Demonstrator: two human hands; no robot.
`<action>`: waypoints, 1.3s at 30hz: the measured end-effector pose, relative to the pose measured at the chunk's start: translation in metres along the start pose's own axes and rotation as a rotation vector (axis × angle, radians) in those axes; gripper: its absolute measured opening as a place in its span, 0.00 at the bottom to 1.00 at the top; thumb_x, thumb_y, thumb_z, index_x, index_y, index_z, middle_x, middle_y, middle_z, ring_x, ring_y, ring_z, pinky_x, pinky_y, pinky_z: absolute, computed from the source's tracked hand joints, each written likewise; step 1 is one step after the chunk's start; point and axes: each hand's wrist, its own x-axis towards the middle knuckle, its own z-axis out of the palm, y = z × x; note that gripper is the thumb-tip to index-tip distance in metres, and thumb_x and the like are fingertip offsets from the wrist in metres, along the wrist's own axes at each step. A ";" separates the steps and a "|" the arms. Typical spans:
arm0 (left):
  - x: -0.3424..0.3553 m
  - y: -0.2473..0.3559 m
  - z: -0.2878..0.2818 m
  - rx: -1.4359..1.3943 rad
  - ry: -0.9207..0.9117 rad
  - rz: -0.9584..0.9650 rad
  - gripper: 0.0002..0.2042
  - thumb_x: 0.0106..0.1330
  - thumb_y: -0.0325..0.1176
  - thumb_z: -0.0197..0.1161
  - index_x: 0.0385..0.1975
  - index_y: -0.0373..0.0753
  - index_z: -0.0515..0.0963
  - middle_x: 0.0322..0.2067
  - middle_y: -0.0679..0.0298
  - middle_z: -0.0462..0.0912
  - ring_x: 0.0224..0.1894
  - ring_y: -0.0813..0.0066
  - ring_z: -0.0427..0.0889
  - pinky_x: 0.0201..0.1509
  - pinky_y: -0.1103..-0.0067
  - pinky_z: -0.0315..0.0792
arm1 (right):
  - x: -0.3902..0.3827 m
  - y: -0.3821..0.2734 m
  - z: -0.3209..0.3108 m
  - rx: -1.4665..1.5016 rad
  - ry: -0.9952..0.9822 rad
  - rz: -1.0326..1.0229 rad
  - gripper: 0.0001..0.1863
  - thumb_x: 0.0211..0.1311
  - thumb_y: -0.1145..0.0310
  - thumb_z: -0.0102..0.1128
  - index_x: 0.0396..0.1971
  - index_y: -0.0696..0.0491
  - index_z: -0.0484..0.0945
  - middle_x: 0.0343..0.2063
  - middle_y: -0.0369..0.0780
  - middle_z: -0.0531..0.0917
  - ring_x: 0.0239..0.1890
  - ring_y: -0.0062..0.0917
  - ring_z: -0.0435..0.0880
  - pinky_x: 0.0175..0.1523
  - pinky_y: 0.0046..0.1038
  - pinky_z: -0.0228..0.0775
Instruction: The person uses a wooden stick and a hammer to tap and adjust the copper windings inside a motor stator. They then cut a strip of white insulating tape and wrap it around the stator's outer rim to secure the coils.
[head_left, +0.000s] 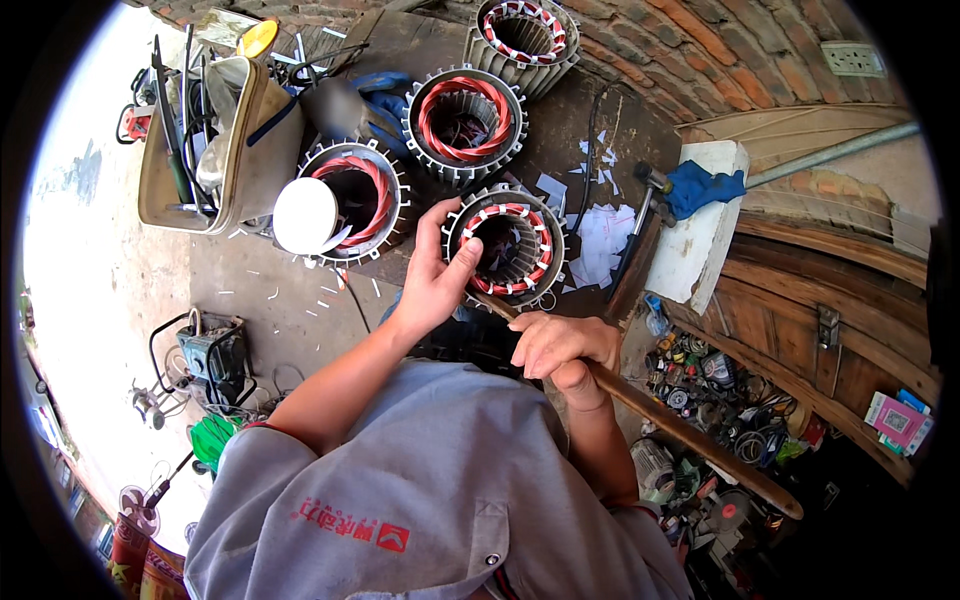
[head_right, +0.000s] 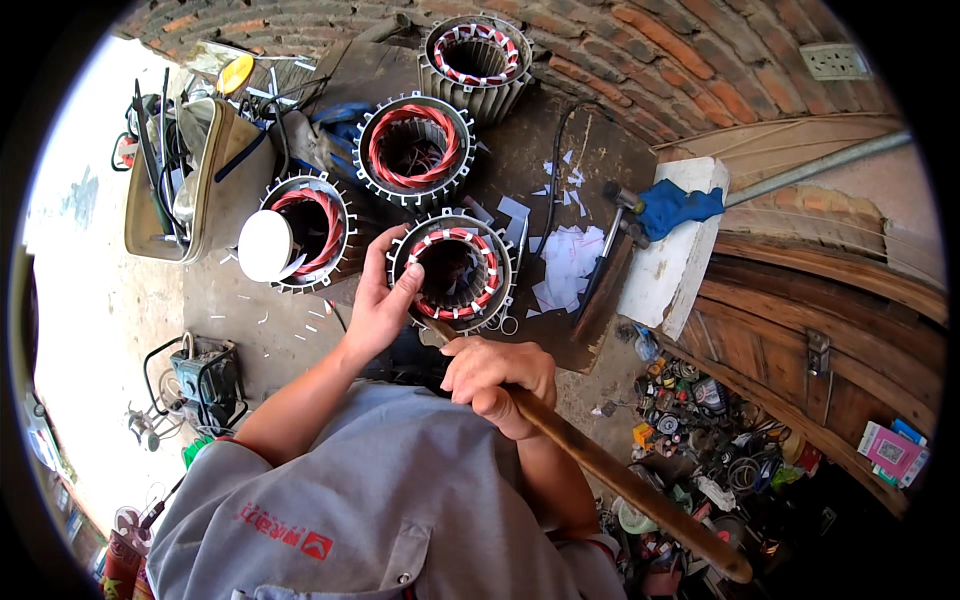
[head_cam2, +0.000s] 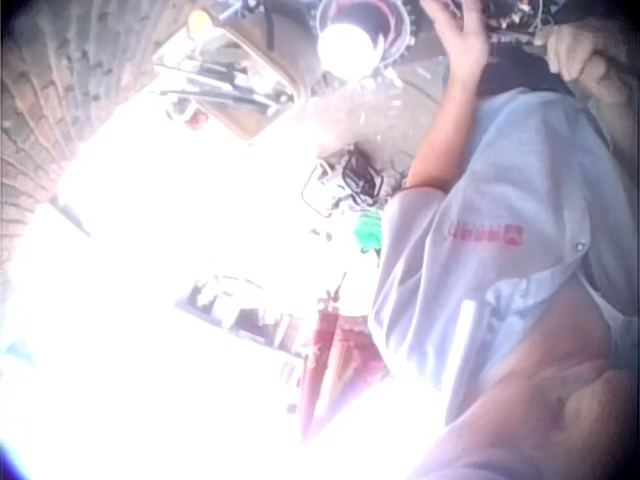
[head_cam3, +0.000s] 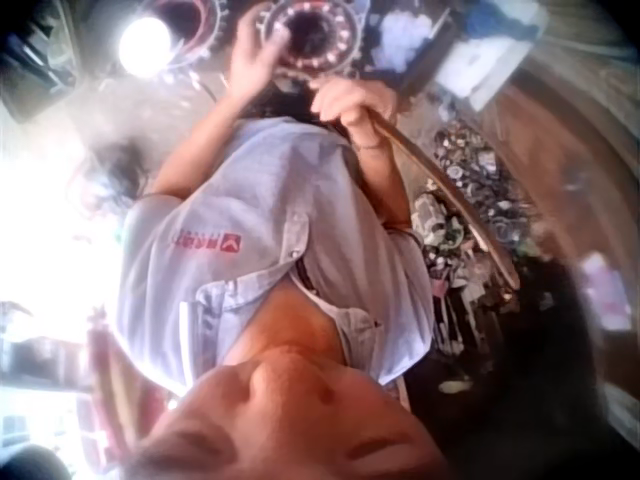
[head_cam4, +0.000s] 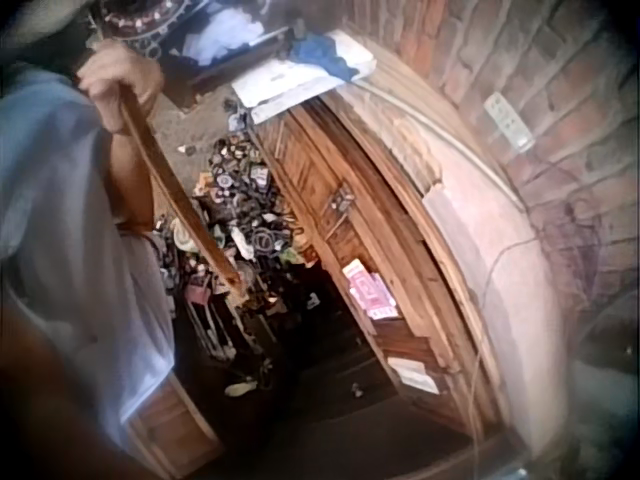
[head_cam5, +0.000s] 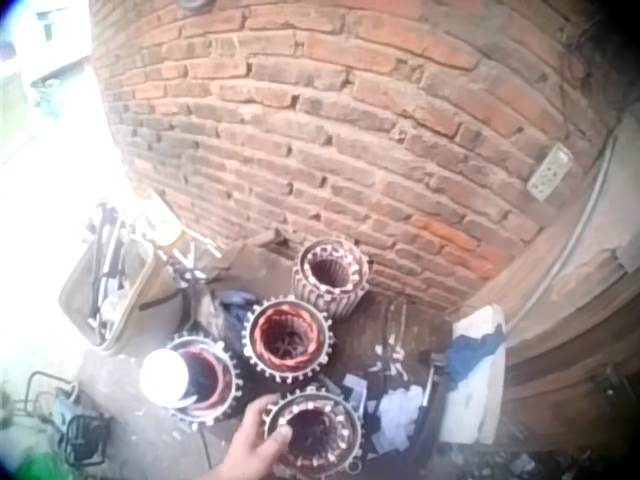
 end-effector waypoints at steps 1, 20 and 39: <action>0.000 0.006 -0.004 -0.172 -0.041 -0.104 0.20 0.71 0.31 0.55 0.60 0.35 0.61 0.45 0.61 0.71 0.46 0.80 0.71 0.53 0.82 0.68 | 0.002 0.003 -0.005 0.006 -0.047 0.001 0.24 0.59 0.49 0.64 0.22 0.56 0.74 0.23 0.40 0.77 0.23 0.28 0.79 0.46 0.40 0.73; 0.008 -0.015 -0.005 0.340 0.071 0.339 0.18 0.71 0.34 0.48 0.57 0.31 0.66 0.57 0.49 0.67 0.60 0.58 0.67 0.65 0.70 0.58 | 0.020 -0.011 0.054 -0.129 0.442 -0.209 0.25 0.70 0.56 0.51 0.15 0.54 0.59 0.12 0.34 0.62 0.13 0.21 0.56 0.21 0.28 0.50; -0.011 0.027 -0.022 0.028 -0.100 0.128 0.22 0.73 0.34 0.44 0.64 0.32 0.60 0.62 0.54 0.62 0.64 0.64 0.63 0.68 0.73 0.55 | 0.047 -0.008 0.047 0.022 0.298 -0.103 0.21 0.73 0.66 0.43 0.17 0.57 0.61 0.14 0.37 0.67 0.17 0.21 0.62 0.23 0.24 0.55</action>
